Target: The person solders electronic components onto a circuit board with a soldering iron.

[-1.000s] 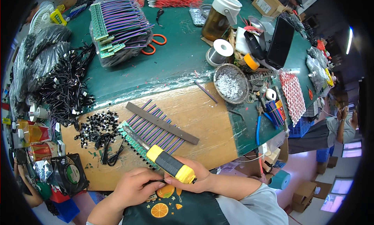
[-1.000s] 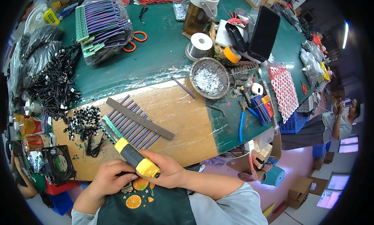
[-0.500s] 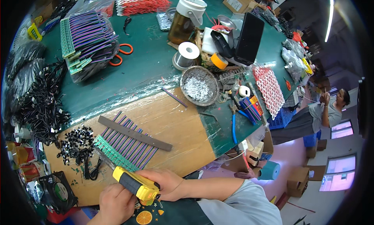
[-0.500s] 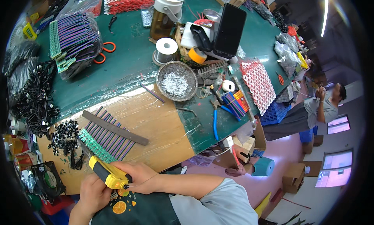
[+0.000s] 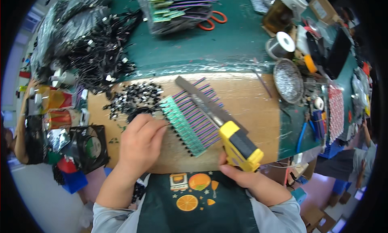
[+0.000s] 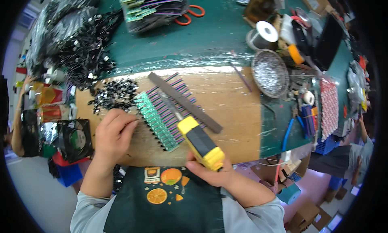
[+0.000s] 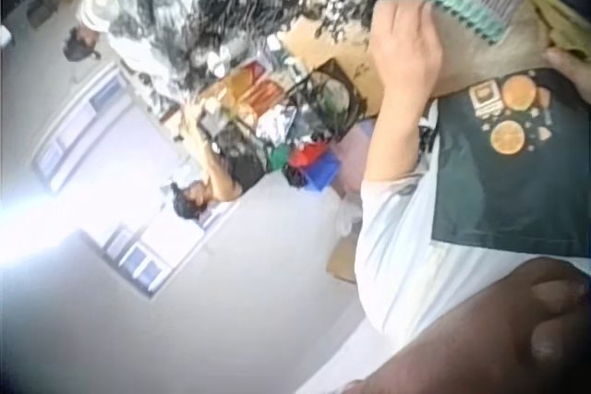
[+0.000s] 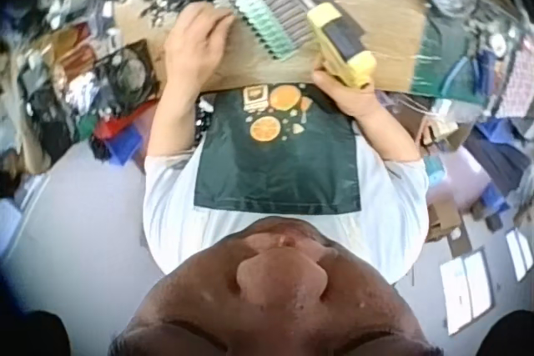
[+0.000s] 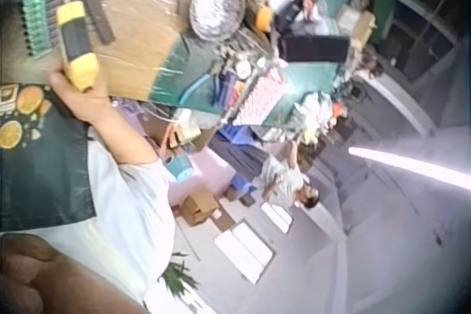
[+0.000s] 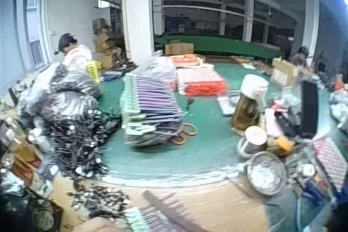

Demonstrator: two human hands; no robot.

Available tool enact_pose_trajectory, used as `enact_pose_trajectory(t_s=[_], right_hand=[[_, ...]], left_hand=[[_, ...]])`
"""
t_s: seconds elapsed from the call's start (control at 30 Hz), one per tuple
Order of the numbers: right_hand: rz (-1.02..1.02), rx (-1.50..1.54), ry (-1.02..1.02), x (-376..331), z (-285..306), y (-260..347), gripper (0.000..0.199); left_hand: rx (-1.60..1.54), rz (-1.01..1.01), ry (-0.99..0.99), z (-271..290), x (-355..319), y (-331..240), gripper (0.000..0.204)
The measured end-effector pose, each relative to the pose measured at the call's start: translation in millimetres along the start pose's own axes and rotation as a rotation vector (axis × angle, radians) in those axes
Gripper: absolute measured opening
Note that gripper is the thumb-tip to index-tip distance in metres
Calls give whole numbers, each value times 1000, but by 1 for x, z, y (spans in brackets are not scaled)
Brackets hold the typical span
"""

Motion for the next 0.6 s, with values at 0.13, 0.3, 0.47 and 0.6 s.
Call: enact_pose_trajectory(t_s=[0.13,0.3,0.47,0.6], right_hand=[[12,61,29,4,0,5,26],[99,18,75,3,-5,0,30],[79,28,64,-2,-5,-1,30],[25,-44,40,-1,-5,3,42]], left_hand=[[-9,42,33,-5,3,6,10],[37,25,55,-12,7,11,9],[75,26,81,-14,16,15,8],[65,85,128,-18,21,19,7]])
Point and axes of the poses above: each hand's wrist, its own x-axis towards the middle knuckle, its own z-axis out of the back of the hand, y = z × x, the point moved 4 cm from there along x, towards the middle knuckle, and after that the axes turned 9 degrees about z, right-handed, at the moved point
